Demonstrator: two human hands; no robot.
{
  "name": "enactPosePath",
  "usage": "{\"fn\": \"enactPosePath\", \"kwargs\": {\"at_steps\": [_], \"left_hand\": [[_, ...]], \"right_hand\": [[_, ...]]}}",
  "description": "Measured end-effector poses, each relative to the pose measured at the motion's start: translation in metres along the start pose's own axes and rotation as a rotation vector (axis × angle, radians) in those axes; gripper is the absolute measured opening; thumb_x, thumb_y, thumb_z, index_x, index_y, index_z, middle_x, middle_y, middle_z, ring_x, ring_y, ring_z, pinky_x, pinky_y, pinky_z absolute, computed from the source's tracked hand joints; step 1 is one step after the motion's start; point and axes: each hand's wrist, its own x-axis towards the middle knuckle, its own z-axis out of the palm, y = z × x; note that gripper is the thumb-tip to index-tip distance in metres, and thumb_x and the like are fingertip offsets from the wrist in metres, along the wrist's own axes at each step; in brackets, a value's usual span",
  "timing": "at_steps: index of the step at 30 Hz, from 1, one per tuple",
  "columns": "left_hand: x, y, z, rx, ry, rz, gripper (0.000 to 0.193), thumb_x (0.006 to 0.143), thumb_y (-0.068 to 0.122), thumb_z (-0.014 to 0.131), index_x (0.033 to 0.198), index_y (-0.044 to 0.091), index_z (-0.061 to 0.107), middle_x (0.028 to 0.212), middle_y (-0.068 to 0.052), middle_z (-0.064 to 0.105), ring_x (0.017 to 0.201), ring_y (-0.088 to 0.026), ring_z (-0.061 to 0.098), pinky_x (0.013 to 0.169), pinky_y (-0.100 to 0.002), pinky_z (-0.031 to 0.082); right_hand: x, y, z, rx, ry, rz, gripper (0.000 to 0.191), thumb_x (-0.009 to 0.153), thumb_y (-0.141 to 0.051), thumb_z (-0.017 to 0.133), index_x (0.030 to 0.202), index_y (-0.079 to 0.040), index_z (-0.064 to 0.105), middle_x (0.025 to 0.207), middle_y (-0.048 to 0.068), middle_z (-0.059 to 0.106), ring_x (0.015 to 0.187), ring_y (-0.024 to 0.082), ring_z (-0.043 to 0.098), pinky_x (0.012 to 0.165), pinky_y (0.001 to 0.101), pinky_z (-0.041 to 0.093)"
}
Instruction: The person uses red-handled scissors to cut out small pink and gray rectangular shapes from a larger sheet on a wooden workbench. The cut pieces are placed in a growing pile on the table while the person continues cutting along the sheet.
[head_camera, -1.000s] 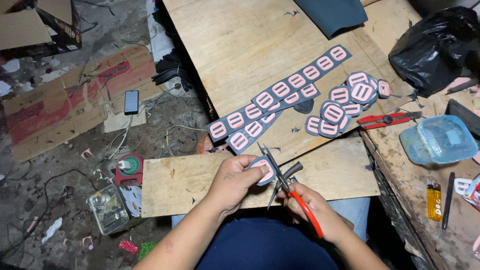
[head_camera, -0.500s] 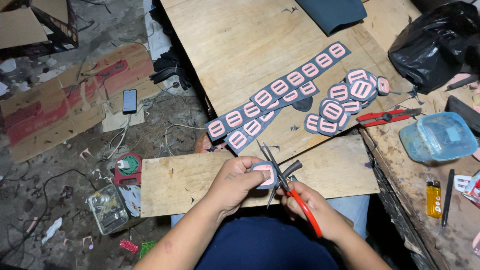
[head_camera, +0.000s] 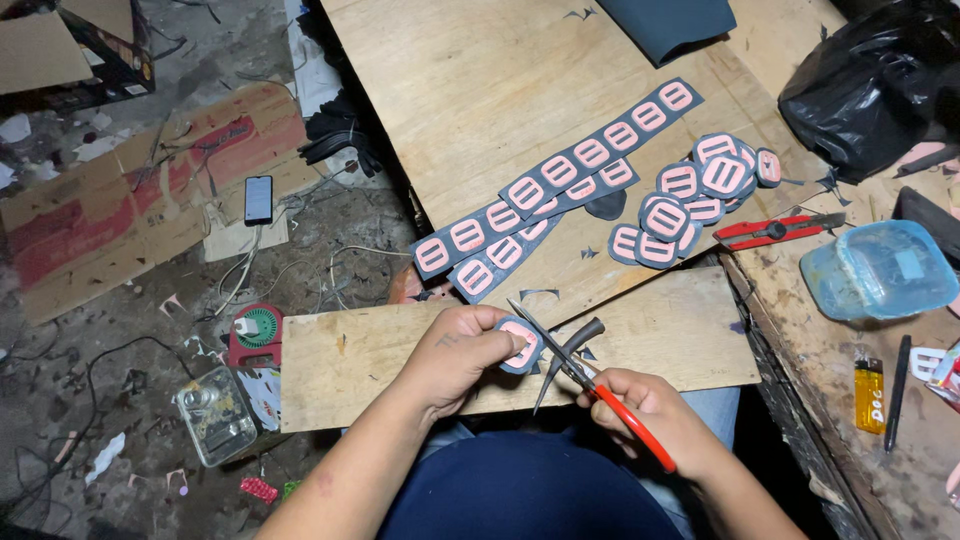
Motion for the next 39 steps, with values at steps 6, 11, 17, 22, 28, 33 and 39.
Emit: {"fn": "enactPosePath", "kwargs": {"at_steps": [6, 11, 17, 22, 28, 33, 39], "left_hand": [[0.003, -0.009, -0.008, 0.094, -0.034, -0.020, 0.021, 0.087, 0.005, 0.072, 0.104, -0.006, 0.071, 0.090, -0.007, 0.075, 0.077, -0.010, 0.069, 0.073, -0.025, 0.056], [0.001, -0.032, 0.018, 0.119, -0.206, -0.063, 0.029, 0.089, 0.009, 0.074, 0.112, -0.005, 0.064, 0.094, -0.008, 0.076, 0.080, -0.010, 0.070, 0.072, -0.025, 0.056], [0.015, -0.031, 0.019, 0.203, 0.026, 0.104, 0.031, 0.087, 0.011, 0.075, 0.114, -0.002, 0.066, 0.090, 0.000, 0.071, 0.075, -0.006, 0.064, 0.069, -0.021, 0.052], [0.025, -0.008, -0.009, 0.388, 0.422, 0.348, 0.024, 0.090, 0.013, 0.072, 0.110, -0.001, 0.070, 0.080, -0.003, 0.066, 0.069, -0.010, 0.056, 0.064, -0.024, 0.047], [0.042, 0.024, -0.017, 1.029, 0.641, 0.741, 0.014, 0.090, 0.016, 0.069, 0.099, 0.006, 0.073, 0.093, -0.008, 0.071, 0.089, -0.025, 0.069, 0.079, -0.036, 0.051], [0.094, 0.055, 0.006, 1.258, 0.552, 0.808, 0.030, 0.089, 0.018, 0.068, 0.117, 0.008, 0.069, 0.114, -0.010, 0.070, 0.112, -0.033, 0.059, 0.095, -0.048, 0.040], [0.124, 0.070, 0.024, 1.412, 0.476, 0.690, 0.050, 0.078, 0.018, 0.076, 0.126, 0.009, 0.064, 0.111, -0.014, 0.066, 0.111, -0.032, 0.057, 0.100, -0.048, 0.038]], "right_hand": [[0.002, 0.000, 0.000, 0.066, 0.090, 0.073, 0.023, 0.085, -0.016, 0.072, 0.100, 0.002, 0.070, 0.071, 0.003, 0.063, 0.050, 0.011, 0.054, 0.042, 0.0266, 0.043], [0.019, -0.002, 0.016, 0.209, 0.173, -0.142, 0.033, 0.082, -0.010, 0.076, 0.112, -0.002, 0.065, 0.080, 0.002, 0.067, 0.062, 0.009, 0.061, 0.057, 0.0239, 0.052], [0.036, -0.029, -0.012, 0.183, 0.406, -0.294, 0.033, 0.084, -0.008, 0.076, 0.113, 0.000, 0.062, 0.079, 0.004, 0.066, 0.061, 0.011, 0.060, 0.055, 0.0253, 0.049], [0.049, -0.064, -0.074, 0.122, 0.717, -0.496, 0.023, 0.093, -0.014, 0.071, 0.110, -0.001, 0.060, 0.086, 0.006, 0.070, 0.067, 0.010, 0.066, 0.060, 0.0243, 0.053], [0.041, -0.040, -0.059, 0.133, 0.490, -0.244, 0.027, 0.096, -0.028, 0.064, 0.100, -0.002, 0.062, 0.083, 0.013, 0.076, 0.050, 0.014, 0.060, 0.046, 0.0264, 0.048], [0.036, 0.000, 0.005, 0.282, 0.159, -0.152, 0.042, 0.097, -0.037, 0.056, 0.115, 0.000, 0.063, 0.090, 0.014, 0.075, 0.061, 0.016, 0.065, 0.057, 0.0282, 0.053], [0.022, 0.016, 0.009, 0.352, -0.051, -0.195, 0.057, 0.099, -0.045, 0.048, 0.133, 0.000, 0.052, 0.104, 0.015, 0.071, 0.080, 0.021, 0.070, 0.073, 0.0317, 0.054]]}}
